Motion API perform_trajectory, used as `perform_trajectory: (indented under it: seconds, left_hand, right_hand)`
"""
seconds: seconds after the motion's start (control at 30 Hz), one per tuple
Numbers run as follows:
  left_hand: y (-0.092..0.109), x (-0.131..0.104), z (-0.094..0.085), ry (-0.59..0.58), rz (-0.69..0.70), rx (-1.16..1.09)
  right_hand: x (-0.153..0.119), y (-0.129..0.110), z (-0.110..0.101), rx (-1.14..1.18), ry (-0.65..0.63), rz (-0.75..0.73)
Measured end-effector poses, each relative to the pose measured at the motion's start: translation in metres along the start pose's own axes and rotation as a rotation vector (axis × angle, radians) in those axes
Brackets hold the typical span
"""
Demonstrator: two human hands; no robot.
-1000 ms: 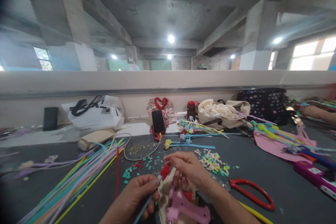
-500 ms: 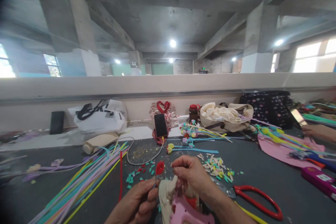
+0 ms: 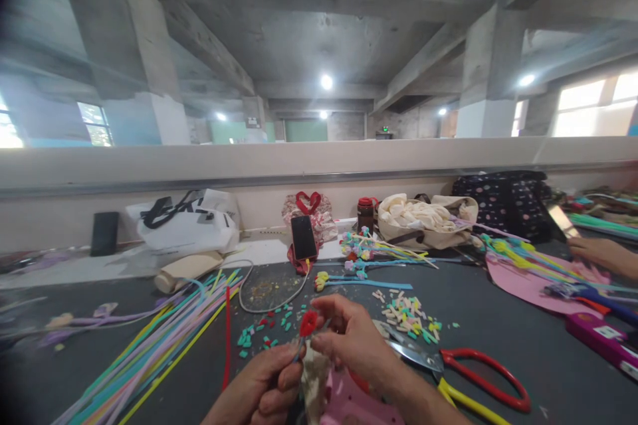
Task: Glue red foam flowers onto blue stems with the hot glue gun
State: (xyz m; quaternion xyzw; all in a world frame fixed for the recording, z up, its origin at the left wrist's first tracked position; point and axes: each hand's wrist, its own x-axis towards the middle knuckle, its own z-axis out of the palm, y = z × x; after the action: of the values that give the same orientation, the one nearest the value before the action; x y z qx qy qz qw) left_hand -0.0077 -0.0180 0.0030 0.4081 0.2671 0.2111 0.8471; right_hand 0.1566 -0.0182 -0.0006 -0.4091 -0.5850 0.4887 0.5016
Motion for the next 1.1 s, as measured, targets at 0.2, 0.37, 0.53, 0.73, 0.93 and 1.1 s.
perform_trajectory:
  seconds: [0.2,0.37,0.53,0.73,0.93,1.1]
  left_hand:
    - [0.001,-0.001,0.006,-0.002,0.011,0.023]
    - [-0.002,0.001,0.006,0.047,0.050,0.020]
    - [-0.002,0.002,0.007,0.002,0.064,0.078]
    - [-0.004,0.004,0.009,0.020,0.087,0.089]
    - [-0.005,0.006,0.007,0.024,0.099,0.129]
    - [-0.003,0.004,0.011,0.021,0.106,0.125]
  right_hand:
    - [-0.007,-0.008,0.004,-0.182,0.066,-0.044]
    - [-0.009,-0.015,0.004,-0.355,0.081,-0.108]
    - [-0.011,-0.024,0.008,-0.413,0.090,-0.140]
    - [-0.011,-0.025,0.010,-0.396,0.072,-0.134]
    - [-0.011,-0.019,0.008,-0.365,0.069,-0.145]
    - [-0.012,-0.021,0.009,-0.356,0.083,-0.150]
